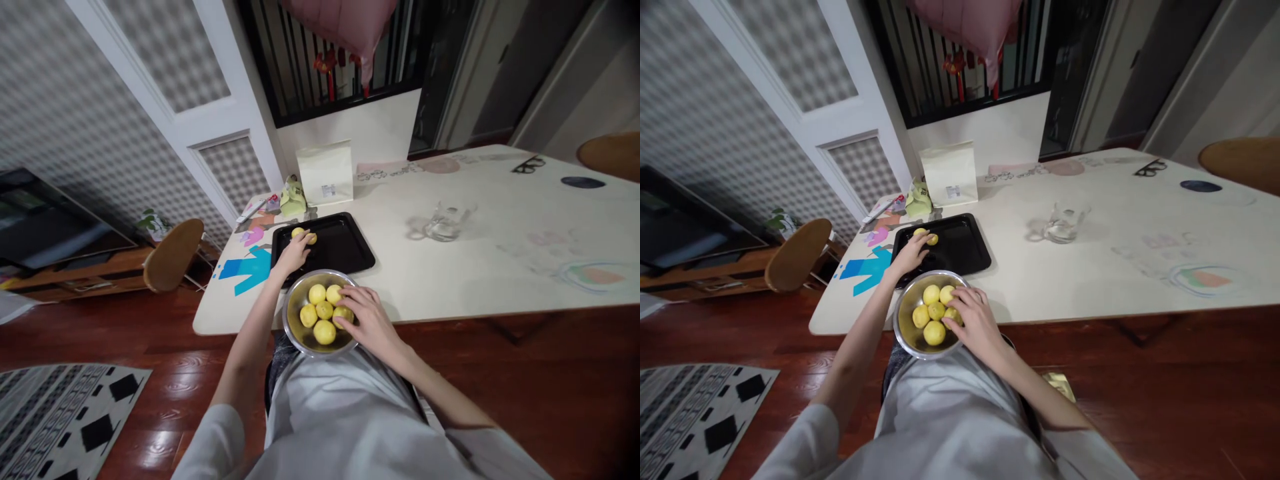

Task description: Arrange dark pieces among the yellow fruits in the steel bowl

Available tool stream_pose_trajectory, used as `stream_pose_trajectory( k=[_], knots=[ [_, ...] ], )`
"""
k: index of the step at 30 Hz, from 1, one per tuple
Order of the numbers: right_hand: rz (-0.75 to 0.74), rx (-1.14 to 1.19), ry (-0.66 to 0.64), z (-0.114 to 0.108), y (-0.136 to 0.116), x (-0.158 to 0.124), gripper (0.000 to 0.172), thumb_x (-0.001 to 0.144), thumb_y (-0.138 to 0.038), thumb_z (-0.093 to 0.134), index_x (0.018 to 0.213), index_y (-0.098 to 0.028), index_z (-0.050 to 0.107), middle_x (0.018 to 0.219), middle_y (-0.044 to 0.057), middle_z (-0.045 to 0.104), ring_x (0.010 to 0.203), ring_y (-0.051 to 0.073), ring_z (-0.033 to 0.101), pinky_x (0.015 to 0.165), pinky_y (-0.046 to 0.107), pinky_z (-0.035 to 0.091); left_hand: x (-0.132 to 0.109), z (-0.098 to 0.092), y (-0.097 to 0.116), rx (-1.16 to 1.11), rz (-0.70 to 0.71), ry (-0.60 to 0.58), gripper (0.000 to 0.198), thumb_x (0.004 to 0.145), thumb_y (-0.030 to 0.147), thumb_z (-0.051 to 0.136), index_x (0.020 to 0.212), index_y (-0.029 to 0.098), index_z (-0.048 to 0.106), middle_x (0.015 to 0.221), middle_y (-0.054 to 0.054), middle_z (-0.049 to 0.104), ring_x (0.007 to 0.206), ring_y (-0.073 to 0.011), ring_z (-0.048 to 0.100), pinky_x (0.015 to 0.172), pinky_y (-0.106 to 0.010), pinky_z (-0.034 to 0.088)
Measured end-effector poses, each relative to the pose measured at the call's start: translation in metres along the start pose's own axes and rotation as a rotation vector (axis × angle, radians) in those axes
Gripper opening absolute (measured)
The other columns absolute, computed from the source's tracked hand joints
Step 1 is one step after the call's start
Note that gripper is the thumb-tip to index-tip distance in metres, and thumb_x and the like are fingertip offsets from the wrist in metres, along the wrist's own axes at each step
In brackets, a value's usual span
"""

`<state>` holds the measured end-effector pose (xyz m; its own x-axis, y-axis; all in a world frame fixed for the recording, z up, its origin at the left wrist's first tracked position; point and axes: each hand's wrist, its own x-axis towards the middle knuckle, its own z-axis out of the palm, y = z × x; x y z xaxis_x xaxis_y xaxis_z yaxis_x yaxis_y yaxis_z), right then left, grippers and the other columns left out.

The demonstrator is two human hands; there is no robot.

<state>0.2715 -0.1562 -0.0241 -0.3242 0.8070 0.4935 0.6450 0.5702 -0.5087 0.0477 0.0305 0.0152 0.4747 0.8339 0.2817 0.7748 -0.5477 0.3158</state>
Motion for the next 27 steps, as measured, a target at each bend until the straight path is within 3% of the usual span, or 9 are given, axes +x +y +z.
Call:
stream_pose_trajectory(
  k=[5,10,13,16,19,23,27],
  knots=[
    [0.007,0.013,-0.018,-0.002,0.0,-0.003,0.015,0.094,-0.024,0.066,0.107,-0.022,0.071,0.13,0.012,0.069,0.127,0.032,0.06,0.108,0.054,0.045,0.043,0.018,-0.006,0.051,-0.041,-0.074,0.047,0.09,-0.002,0.054,0.135,0.009,0.062,0.147,-0.021,0.056,0.138,-0.0293,0.053,0.117,-0.045,0.043],
    [0.012,0.019,-0.015,-0.003,0.001,-0.006,0.015,0.097,-0.028,0.063,0.107,-0.021,0.071,0.13,0.012,0.068,0.127,0.031,0.059,0.109,0.053,0.045,0.044,0.022,-0.008,0.069,-0.07,-0.092,0.036,0.088,-0.003,0.056,0.117,0.012,0.071,0.13,-0.017,0.062,0.12,-0.0282,0.059,0.103,-0.04,0.05],
    [0.002,0.016,-0.01,-0.002,0.002,-0.006,0.014,0.097,-0.027,0.064,0.107,-0.02,0.071,0.13,0.013,0.068,0.127,0.031,0.059,0.109,0.052,0.045,0.036,0.014,-0.007,0.072,-0.059,-0.063,0.037,0.086,-0.002,0.058,0.117,0.014,0.069,0.129,-0.015,0.06,0.118,-0.0271,0.059,0.1,-0.037,0.051],
    [-0.005,0.015,0.007,0.001,0.003,-0.005,0.013,0.095,-0.025,0.065,0.106,-0.02,0.071,0.129,0.013,0.067,0.125,0.031,0.059,0.107,0.052,0.046,0.017,-0.002,0.003,0.02,-0.02,0.037,0.037,0.085,0.002,0.063,0.12,0.016,0.066,0.128,-0.013,0.058,0.118,-0.025,0.059,0.1,-0.036,0.052],
    [-0.001,0.016,0.02,0.004,0.003,-0.005,0.012,0.095,-0.025,0.065,0.105,-0.021,0.071,0.129,0.013,0.067,0.124,0.032,0.059,0.105,0.053,0.047,-0.021,-0.022,0.023,-0.202,0.066,0.208,0.032,0.085,0.009,0.066,0.116,0.019,0.065,0.124,-0.009,0.058,0.115,-0.0232,0.061,0.09,-0.031,0.055],
    [0.008,0.008,0.01,0.006,0.002,-0.004,0.013,0.095,-0.025,0.065,0.105,-0.021,0.071,0.132,0.013,0.065,0.125,0.033,0.059,0.105,0.054,0.046,-0.082,-0.04,0.054,-0.351,0.159,0.073,0.023,0.089,0.018,0.069,0.112,0.021,0.065,0.115,-0.007,0.064,0.108,-0.0216,0.063,0.087,-0.03,0.055],
    [0.004,-0.005,0.008,0.006,0.001,-0.003,0.013,0.095,-0.025,0.065,0.107,-0.021,0.07,0.131,0.013,0.065,0.124,0.033,0.059,0.105,0.053,0.046,-0.124,-0.037,0.065,-0.339,0.131,0.001,0.025,0.091,0.018,0.069,0.115,0.022,0.064,0.117,-0.008,0.065,0.111,-0.024,0.064,0.099,-0.037,0.052]
  ],
)
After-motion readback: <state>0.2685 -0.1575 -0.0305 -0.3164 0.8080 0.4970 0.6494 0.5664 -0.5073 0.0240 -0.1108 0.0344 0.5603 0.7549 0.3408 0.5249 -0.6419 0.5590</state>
